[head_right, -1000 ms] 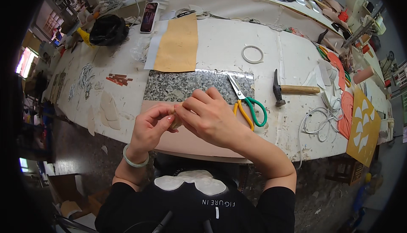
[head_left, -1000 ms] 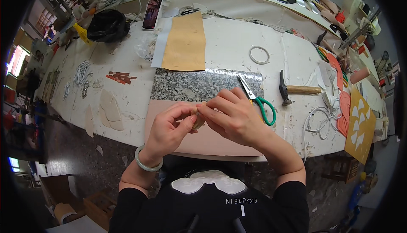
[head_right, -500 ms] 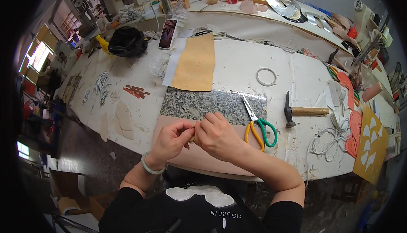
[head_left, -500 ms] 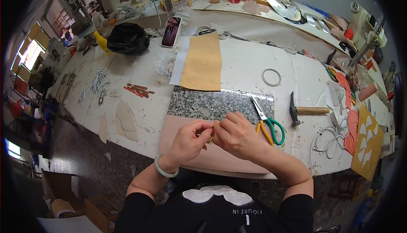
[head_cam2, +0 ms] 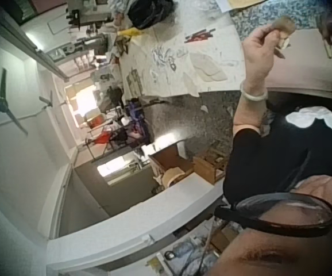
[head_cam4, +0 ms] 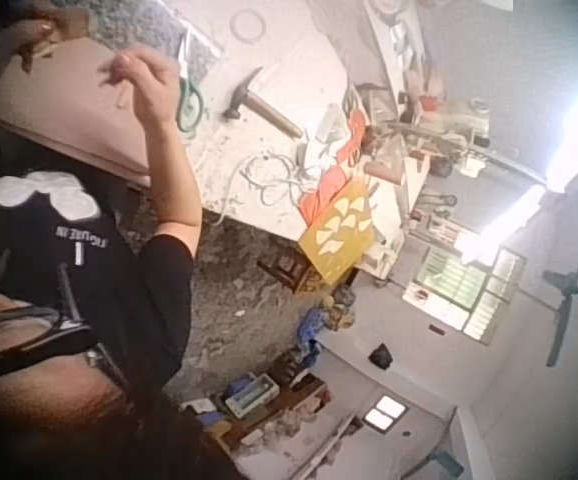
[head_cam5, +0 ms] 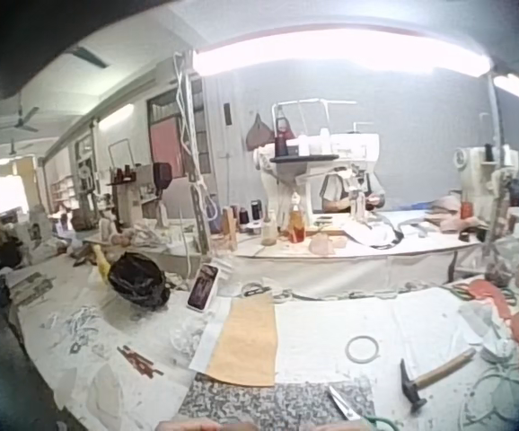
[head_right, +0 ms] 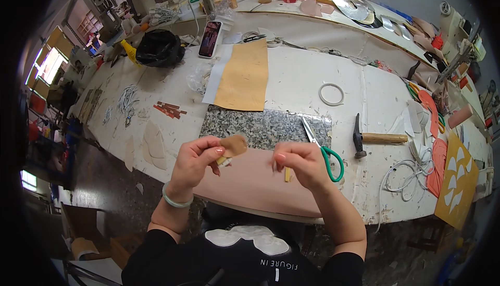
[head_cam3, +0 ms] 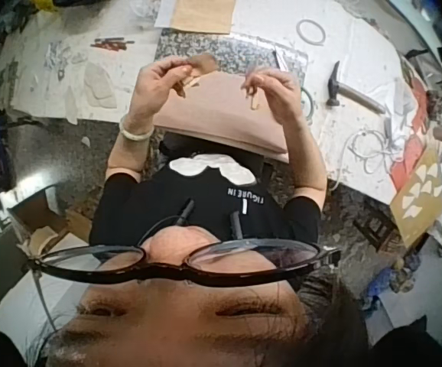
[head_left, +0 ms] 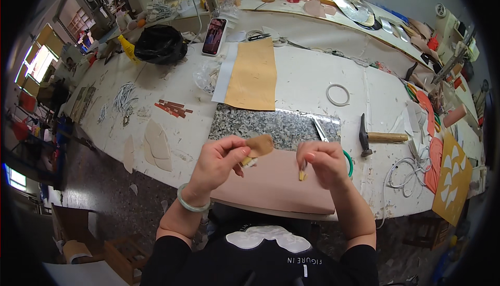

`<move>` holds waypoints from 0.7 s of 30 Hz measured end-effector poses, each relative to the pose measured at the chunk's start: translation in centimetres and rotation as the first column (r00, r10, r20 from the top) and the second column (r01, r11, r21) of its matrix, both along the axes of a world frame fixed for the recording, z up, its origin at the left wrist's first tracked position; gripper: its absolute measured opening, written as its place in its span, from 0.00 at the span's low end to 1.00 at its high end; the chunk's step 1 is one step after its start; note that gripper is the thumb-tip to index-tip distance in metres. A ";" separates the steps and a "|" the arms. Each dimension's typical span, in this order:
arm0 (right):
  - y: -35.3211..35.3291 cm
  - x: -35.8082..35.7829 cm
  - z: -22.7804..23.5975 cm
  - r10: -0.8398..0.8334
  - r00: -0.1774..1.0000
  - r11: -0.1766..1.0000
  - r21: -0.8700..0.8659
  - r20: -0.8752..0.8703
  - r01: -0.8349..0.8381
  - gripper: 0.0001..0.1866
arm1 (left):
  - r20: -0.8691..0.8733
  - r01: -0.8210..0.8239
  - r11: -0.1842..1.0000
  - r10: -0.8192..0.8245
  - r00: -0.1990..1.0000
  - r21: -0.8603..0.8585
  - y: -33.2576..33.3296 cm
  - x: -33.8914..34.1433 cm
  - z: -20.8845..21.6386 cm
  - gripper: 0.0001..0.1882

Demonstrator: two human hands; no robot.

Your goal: The person retrieves a piece of yellow foam from a shelf and uses scissors to cut it into small shapes. They then apply double-sided tape to the foam pieces and attach them to a larger pink foam base on the workbench.

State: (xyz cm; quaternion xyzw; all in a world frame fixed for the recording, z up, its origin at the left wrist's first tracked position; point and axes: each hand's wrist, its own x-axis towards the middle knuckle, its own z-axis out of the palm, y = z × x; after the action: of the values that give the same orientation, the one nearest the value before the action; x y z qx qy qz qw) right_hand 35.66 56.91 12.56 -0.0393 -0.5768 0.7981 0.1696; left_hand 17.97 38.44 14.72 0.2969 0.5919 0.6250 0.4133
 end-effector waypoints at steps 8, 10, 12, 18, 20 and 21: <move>-2.5 0.0 0.2 -0.218 0.926 0.443 0.814 -0.308 0.375 0.18 | 0.180 0.147 0.985 -0.129 0.975 -0.092 0.5 1.4 0.4 0.11; -1.9 0.0 0.3 -0.167 0.901 0.340 0.834 -0.401 0.434 0.17 | 0.200 0.192 0.976 -0.169 0.965 -0.105 0.5 1.8 -0.2 0.10; -1.6 0.2 0.7 -0.124 0.909 0.306 0.856 -0.399 0.417 0.16 | 0.221 0.219 0.970 -0.191 0.956 -0.108 0.5 2.0 -0.4 0.10; -1.7 0.6 1.3 -0.190 0.889 0.363 0.811 -0.417 0.458 0.17 | 0.251 0.269 0.955 -0.233 0.939 -0.122 0.3 2.0 -1.0 0.12; -2.0 0.5 1.2 -0.244 0.854 0.337 0.785 -0.461 0.520 0.17 | 0.271 0.289 0.950 -0.248 0.930 -0.122 0.4 2.1 -0.9 0.12; -1.5 0.6 2.0 -0.097 0.871 0.116 0.864 -0.482 0.490 0.15 | 0.285 0.301 0.945 -0.256 0.924 -0.127 0.5 2.1 -1.0 0.12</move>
State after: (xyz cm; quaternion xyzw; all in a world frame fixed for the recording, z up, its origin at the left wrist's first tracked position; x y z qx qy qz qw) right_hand 36.22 55.42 14.59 0.0866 -0.8930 0.1897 0.3988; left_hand 20.08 38.91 13.77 0.2562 0.5336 0.5414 0.5972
